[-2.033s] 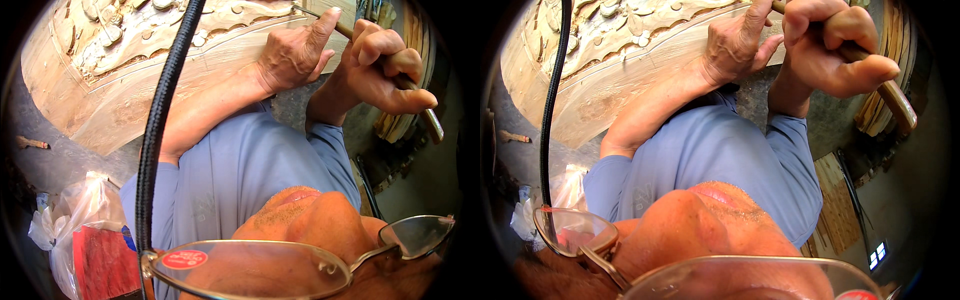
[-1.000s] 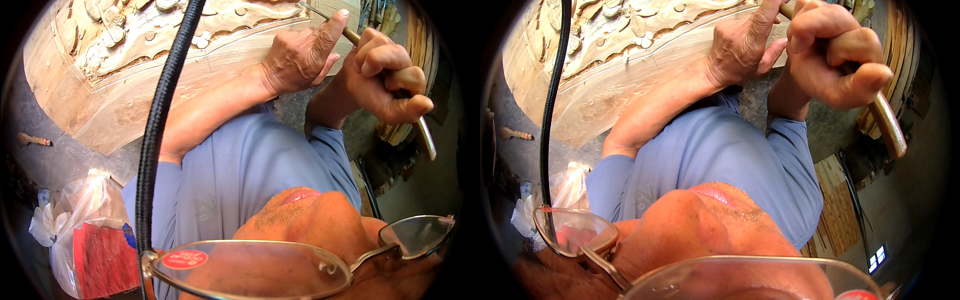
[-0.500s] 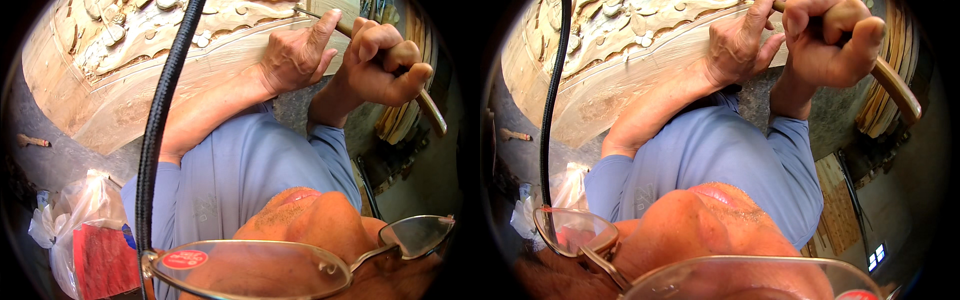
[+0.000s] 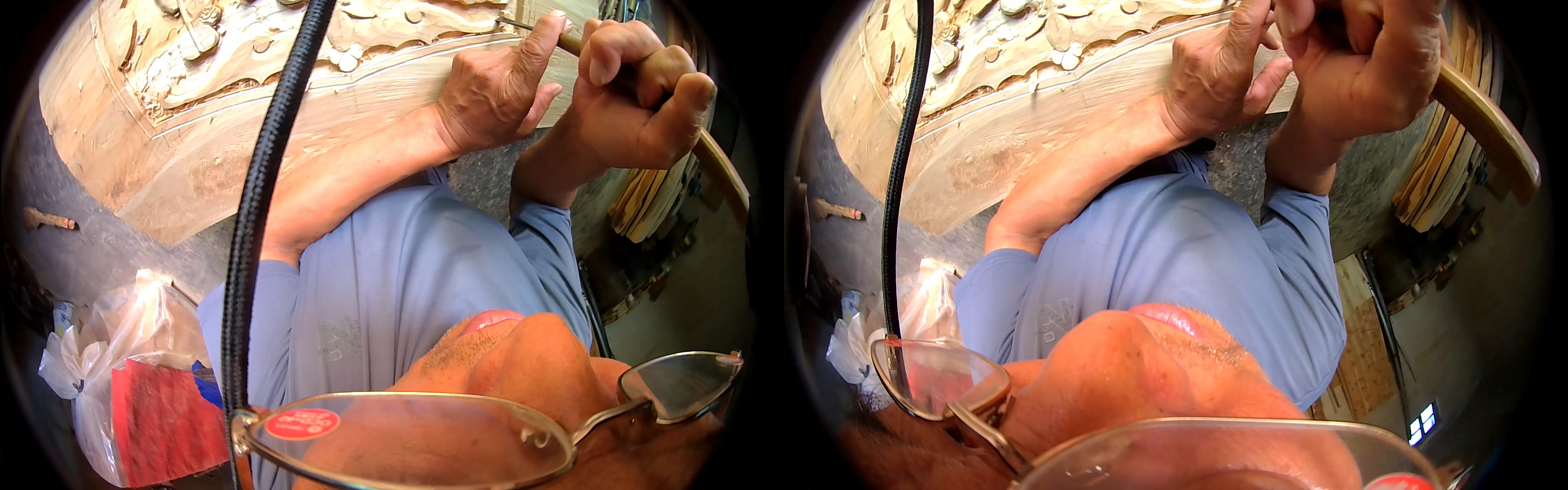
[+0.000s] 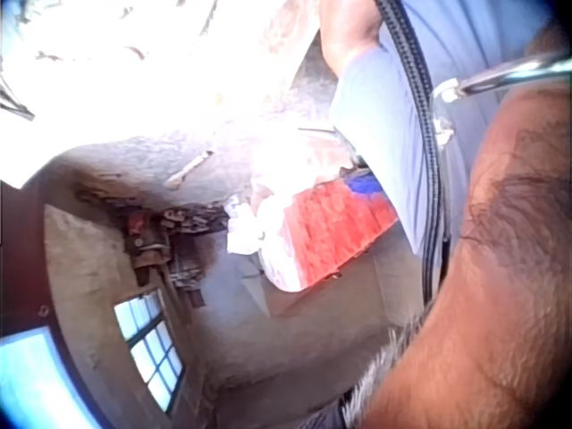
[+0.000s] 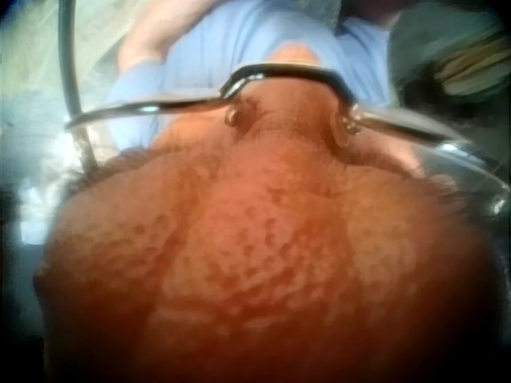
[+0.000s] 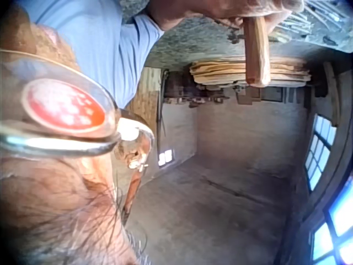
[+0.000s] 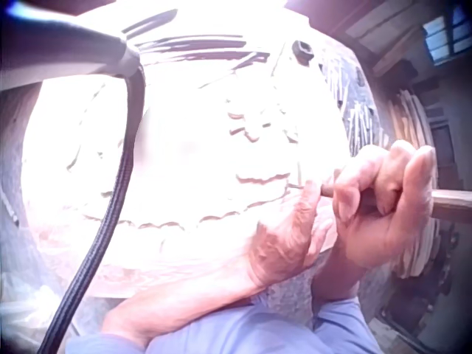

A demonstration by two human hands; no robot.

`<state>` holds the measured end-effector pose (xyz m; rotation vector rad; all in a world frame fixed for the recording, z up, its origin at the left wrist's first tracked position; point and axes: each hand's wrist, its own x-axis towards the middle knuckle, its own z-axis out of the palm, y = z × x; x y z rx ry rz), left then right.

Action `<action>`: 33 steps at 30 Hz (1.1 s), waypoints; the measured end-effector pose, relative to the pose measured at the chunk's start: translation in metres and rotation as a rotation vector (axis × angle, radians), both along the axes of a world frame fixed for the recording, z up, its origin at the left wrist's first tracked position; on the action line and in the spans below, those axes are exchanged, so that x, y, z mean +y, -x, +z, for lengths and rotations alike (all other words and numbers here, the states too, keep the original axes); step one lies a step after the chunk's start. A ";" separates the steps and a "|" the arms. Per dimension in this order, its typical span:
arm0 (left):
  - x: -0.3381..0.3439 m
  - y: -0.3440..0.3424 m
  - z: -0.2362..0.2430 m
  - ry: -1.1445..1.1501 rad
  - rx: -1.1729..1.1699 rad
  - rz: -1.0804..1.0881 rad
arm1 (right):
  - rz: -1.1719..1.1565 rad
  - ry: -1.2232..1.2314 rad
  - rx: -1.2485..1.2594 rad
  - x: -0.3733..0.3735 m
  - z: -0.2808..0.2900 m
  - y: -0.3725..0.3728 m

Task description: The person carves decorative floral patterns into a wooden panel using a chisel and a wooden mallet.

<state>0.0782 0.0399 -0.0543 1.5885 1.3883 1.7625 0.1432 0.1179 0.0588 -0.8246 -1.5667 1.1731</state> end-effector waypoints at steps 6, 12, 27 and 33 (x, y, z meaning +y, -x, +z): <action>0.007 -0.011 0.027 -0.014 -0.048 -0.006 | -0.014 0.002 -0.037 0.008 0.030 -0.002; 0.007 -0.009 0.031 -0.006 -0.060 -0.036 | -0.082 -0.042 -0.015 0.009 0.029 0.006; 0.010 -0.010 0.023 -0.083 -0.057 0.019 | 0.370 -0.367 0.165 0.007 0.008 -0.015; 0.005 -0.016 0.026 -0.115 0.047 -0.076 | 0.192 -0.533 0.205 -0.027 0.010 -0.042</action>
